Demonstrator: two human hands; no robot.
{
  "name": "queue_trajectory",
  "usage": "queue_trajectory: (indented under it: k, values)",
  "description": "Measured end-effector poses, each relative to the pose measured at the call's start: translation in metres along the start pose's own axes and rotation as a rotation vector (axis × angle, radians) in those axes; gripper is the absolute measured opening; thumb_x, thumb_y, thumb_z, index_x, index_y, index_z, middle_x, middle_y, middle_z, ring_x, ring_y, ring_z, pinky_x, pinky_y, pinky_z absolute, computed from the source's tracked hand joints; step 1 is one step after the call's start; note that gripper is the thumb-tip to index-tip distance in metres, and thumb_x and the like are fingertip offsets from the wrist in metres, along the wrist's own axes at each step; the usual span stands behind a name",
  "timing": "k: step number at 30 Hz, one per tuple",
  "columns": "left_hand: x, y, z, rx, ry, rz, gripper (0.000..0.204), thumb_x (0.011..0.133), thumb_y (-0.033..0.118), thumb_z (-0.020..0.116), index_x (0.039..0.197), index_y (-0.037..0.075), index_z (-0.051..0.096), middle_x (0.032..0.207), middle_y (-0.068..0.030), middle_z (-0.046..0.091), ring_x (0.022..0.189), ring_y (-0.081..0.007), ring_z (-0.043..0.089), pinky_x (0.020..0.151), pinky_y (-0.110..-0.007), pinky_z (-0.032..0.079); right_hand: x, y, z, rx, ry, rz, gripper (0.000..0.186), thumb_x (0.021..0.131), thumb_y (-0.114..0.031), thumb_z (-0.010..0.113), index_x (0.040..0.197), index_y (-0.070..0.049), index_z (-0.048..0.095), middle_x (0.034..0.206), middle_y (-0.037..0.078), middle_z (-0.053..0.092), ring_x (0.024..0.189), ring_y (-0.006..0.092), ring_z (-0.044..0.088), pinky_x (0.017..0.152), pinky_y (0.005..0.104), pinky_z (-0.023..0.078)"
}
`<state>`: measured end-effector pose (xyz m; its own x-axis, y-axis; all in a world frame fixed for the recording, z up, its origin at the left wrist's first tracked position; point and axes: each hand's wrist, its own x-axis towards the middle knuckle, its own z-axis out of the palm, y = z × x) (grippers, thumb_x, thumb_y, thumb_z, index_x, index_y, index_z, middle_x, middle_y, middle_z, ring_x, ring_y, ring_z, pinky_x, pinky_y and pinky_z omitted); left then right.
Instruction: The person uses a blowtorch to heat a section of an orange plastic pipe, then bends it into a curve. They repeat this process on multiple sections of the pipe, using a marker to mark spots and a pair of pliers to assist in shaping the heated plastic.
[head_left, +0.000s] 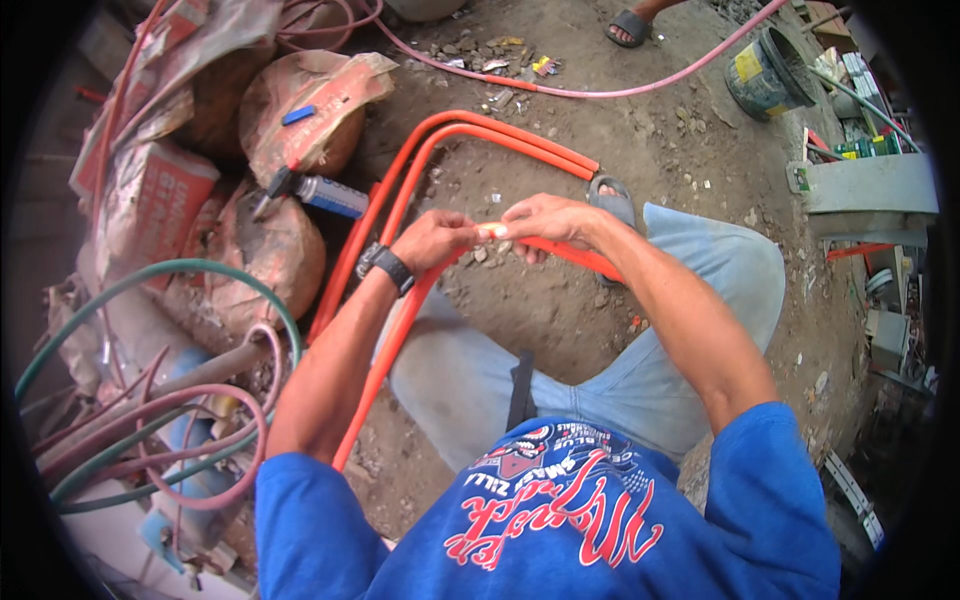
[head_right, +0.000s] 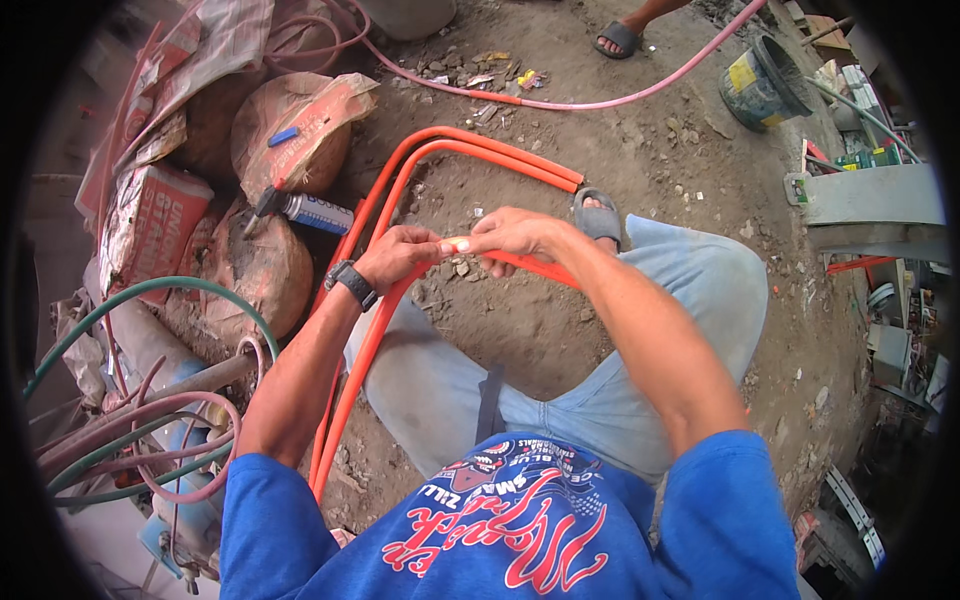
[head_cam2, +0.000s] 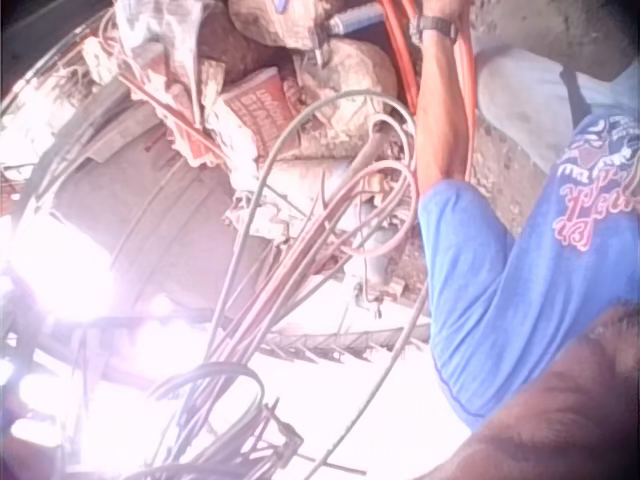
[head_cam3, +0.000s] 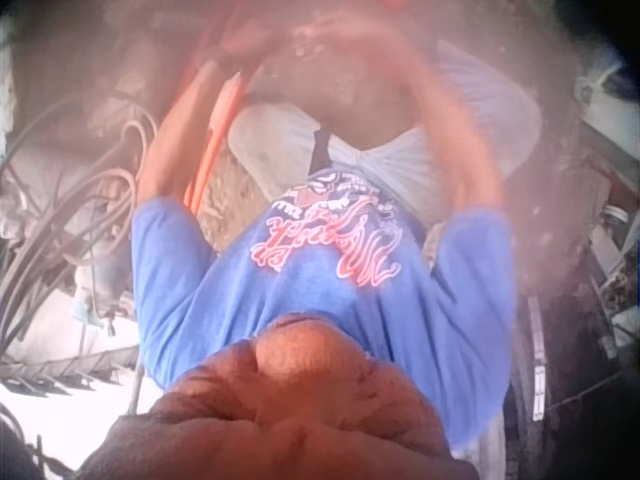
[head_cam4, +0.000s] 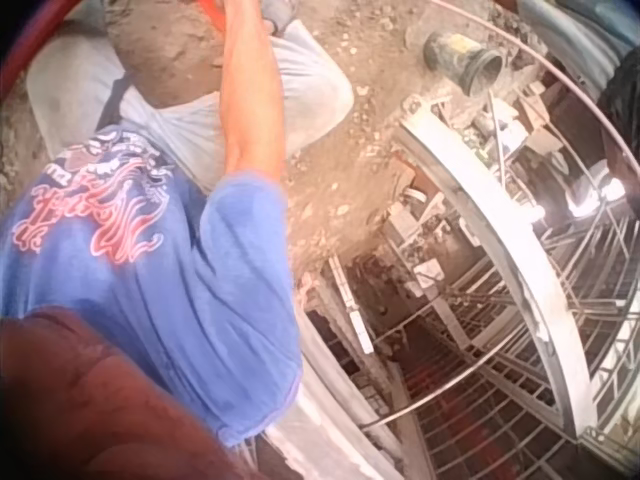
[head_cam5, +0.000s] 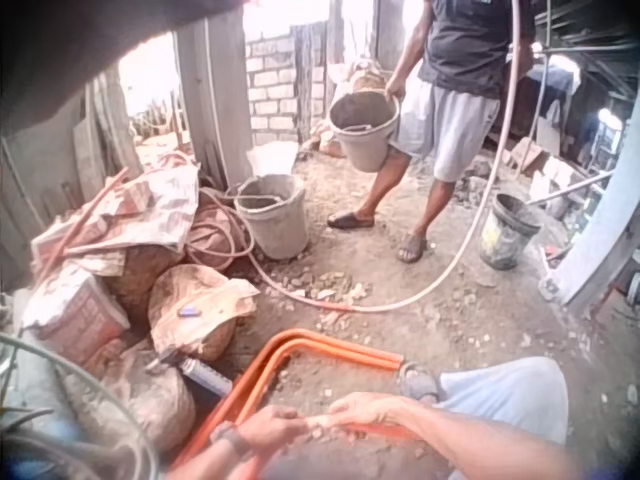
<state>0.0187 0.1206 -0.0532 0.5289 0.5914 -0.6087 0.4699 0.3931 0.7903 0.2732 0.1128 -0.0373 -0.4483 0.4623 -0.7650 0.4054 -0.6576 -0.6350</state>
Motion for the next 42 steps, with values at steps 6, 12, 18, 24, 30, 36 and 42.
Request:
queue_trajectory:
  k: [6,12,18,24,30,36,42]
  values:
    - [0.002,0.007,-0.006,-0.089,-0.109,0.019,0.045,0.101,0.045,0.069,0.112,0.001,0.071,0.087,-0.0049,0.070,0.078,-0.0148,0.067,0.070,-0.031,0.056,-0.015,0.013,-0.014,-0.171,-0.112,0.105,0.050,0.090,-0.024,0.085,0.127,0.003,0.066,0.080,0.005,0.068,0.066,0.0131,0.068,0.057,0.0280,0.055]
    - [0.004,0.026,0.013,0.017,-0.049,0.039,0.063,0.106,0.058,0.052,0.119,-0.001,0.069,0.090,-0.0089,0.072,0.072,-0.0176,0.070,0.065,-0.033,0.059,-0.030,0.016,-0.019,-0.457,-0.032,0.064,0.047,0.089,-0.028,0.082,0.124,0.000,0.069,0.088,0.007,0.070,0.075,0.0174,0.071,0.068,0.0349,0.058]
    - [0.008,0.025,0.024,0.383,0.157,0.053,0.070,0.104,0.070,0.046,0.100,0.008,0.079,0.071,-0.0084,0.074,0.077,-0.0273,0.076,0.076,-0.043,0.058,-0.126,-0.026,0.003,-1.041,0.719,-0.672,0.042,0.090,-0.022,0.077,0.126,-0.001,0.069,0.110,0.012,0.070,0.106,0.0254,0.071,0.084,0.0365,0.058]
    - [0.032,-0.009,-0.001,0.324,0.315,0.338,0.070,0.104,0.066,0.053,0.110,0.000,0.075,0.089,-0.0131,0.076,0.077,-0.0208,0.074,0.071,-0.035,0.058,-0.229,-0.061,0.046,-0.296,0.788,-0.683,0.020,0.094,-0.009,0.070,0.110,0.002,0.073,0.090,0.011,0.072,0.079,0.0171,0.070,0.076,0.0314,0.054]
    - [0.037,-0.057,-0.121,-0.122,0.624,0.124,0.041,0.104,0.041,0.067,0.117,0.002,0.072,0.093,-0.0055,0.074,0.073,-0.0123,0.066,0.064,-0.029,0.054,-0.242,-0.048,0.068,-0.435,0.447,-0.883,0.021,0.092,-0.016,0.074,0.103,0.002,0.074,0.084,0.010,0.073,0.078,0.0199,0.072,0.070,0.0337,0.056]
    - [-0.026,-0.127,-0.158,-0.212,0.867,-0.040,0.037,0.103,0.033,0.067,0.124,0.002,0.070,0.097,-0.0034,0.073,0.076,-0.0099,0.065,0.063,-0.025,0.052,-0.335,0.140,0.047,0.561,1.142,-0.826,0.037,0.108,-0.035,0.054,0.123,-0.004,0.067,0.100,0.006,0.070,0.088,0.0181,0.067,0.080,0.0336,0.053]
    - [0.020,-0.113,-0.150,-0.441,0.835,-0.030,0.038,0.103,0.030,0.067,0.128,0.001,0.067,0.099,-0.0062,0.074,0.077,-0.0117,0.066,0.062,-0.025,0.053,-0.330,0.418,0.134,0.903,1.615,0.490,0.053,0.111,-0.046,0.047,0.142,-0.005,0.059,0.129,0.008,0.066,0.120,0.0213,0.062,0.104,0.0330,0.046]
